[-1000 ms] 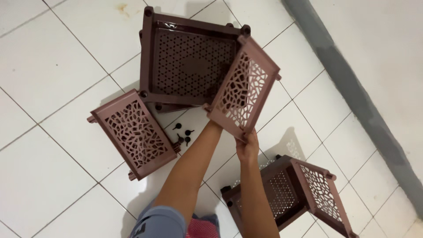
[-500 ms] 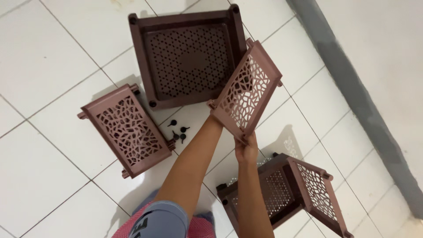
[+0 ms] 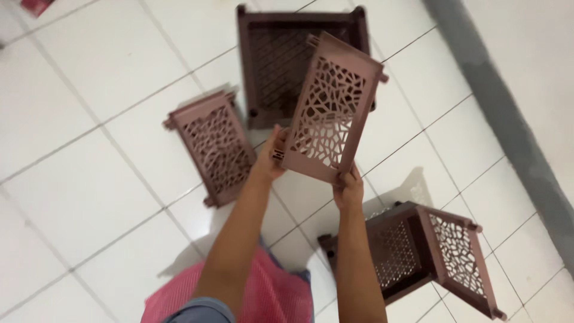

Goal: The person assembles brown plastic crates by hand on a tiled floor. They attach black caster wheels to the corners of the crates and stack the crates together. The person handles the crates and wheels directly without using any tools.

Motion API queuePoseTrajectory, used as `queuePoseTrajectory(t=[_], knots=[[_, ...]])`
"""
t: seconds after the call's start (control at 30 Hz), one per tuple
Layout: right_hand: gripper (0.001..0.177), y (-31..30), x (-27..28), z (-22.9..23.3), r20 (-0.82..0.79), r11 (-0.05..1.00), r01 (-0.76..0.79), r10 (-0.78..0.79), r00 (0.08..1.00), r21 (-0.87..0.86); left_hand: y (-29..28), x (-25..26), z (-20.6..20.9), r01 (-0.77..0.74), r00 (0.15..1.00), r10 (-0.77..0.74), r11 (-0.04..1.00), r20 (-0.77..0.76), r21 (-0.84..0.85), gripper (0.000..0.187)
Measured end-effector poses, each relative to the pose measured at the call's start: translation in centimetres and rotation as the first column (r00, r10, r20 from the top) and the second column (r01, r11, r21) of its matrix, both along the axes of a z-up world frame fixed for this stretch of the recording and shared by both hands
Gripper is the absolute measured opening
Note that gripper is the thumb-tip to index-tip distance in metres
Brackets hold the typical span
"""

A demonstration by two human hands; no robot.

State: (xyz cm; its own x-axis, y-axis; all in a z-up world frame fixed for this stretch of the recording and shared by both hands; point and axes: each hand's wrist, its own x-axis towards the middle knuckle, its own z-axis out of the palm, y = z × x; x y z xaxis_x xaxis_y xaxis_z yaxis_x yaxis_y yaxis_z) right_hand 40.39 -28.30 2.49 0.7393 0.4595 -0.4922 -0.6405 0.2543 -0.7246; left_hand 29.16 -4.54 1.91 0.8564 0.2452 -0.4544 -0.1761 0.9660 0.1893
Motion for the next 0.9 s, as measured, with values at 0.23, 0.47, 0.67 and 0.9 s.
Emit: queuePoseTrajectory(t=[0.23,0.47,0.67,0.9], knots=[[0.071,3.4,-6.6,0.5,0.094,0.933,-0.291,0.316,0.944,-0.210,2.5,-17.4,2.9,0.176,0.929,-0.019,0.900,-0.368,0.399,0.071],[0.038,9.2,-14.4,-3.5,0.290,0.503,-0.234,0.754,0.590,-0.832,0.6,-23.4,-5.4,0.327,0.603,0.442,0.622,-0.664,0.711,0.043],[0.040,10.8,-14.2,-7.0,0.370,0.529,-0.233,0.788,0.491,-0.816,0.4,-22.8,-10.5,0.499,0.454,0.663,0.364,-0.595,0.786,0.042],[0.048,10.4,-14.4,-7.7,0.428,0.575,-0.247,0.777,0.461,-0.780,1.7,-21.8,-11.8,0.493,0.494,0.485,0.528,-0.722,0.691,0.063]])
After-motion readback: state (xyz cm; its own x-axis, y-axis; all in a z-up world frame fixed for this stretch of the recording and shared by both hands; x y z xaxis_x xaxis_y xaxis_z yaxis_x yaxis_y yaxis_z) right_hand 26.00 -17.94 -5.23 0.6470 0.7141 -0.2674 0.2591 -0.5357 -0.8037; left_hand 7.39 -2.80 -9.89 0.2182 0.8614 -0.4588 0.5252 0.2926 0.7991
